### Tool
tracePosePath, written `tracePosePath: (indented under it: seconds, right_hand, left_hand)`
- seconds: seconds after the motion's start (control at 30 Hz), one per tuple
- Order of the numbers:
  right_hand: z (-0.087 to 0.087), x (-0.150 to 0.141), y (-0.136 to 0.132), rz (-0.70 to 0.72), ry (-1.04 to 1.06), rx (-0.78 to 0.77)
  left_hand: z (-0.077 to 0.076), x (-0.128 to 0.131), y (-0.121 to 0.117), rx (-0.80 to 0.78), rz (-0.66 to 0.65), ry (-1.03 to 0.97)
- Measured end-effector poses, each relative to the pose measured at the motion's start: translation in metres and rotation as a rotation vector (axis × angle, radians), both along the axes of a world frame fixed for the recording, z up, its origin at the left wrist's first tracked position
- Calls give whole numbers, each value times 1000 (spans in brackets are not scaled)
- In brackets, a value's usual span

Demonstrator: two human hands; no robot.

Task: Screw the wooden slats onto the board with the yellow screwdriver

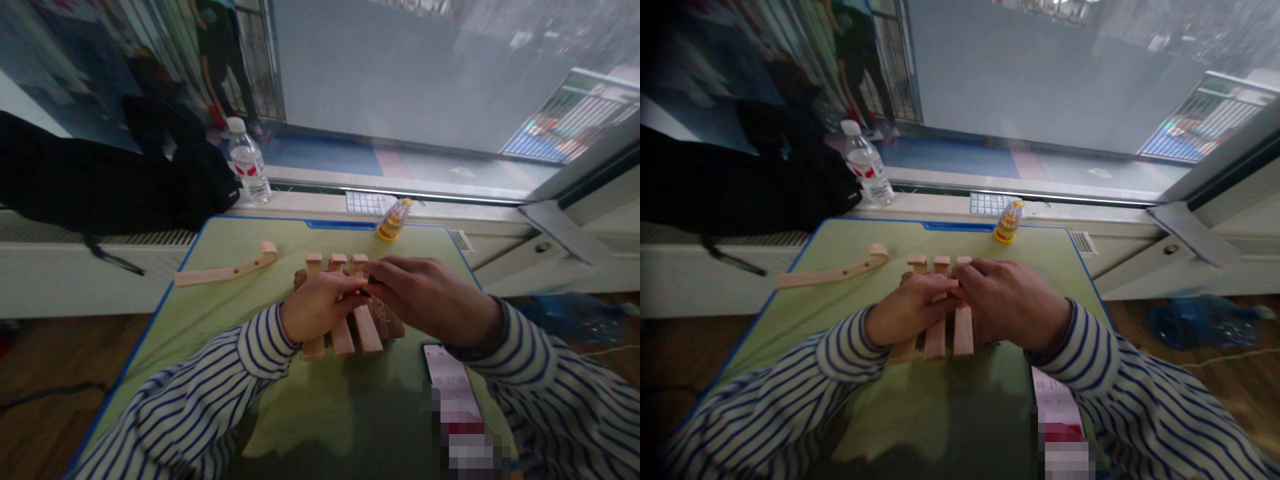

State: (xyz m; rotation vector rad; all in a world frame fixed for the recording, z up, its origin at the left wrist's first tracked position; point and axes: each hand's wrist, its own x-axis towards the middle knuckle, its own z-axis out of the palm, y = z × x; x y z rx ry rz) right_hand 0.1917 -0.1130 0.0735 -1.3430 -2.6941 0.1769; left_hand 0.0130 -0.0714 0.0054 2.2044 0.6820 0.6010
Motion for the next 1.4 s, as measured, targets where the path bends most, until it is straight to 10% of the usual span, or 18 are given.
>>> tracePosePath:
  seconds: [0.57, 1.4]
  right_hand:
    - [11, -5, 2, 53, 43, 13]
    - [8, -4, 3, 69, 12, -62]
  left_hand:
    - [-5, -3, -6, 134, 160, -29]
    - [-5, -5, 0, 78, 63, -7]
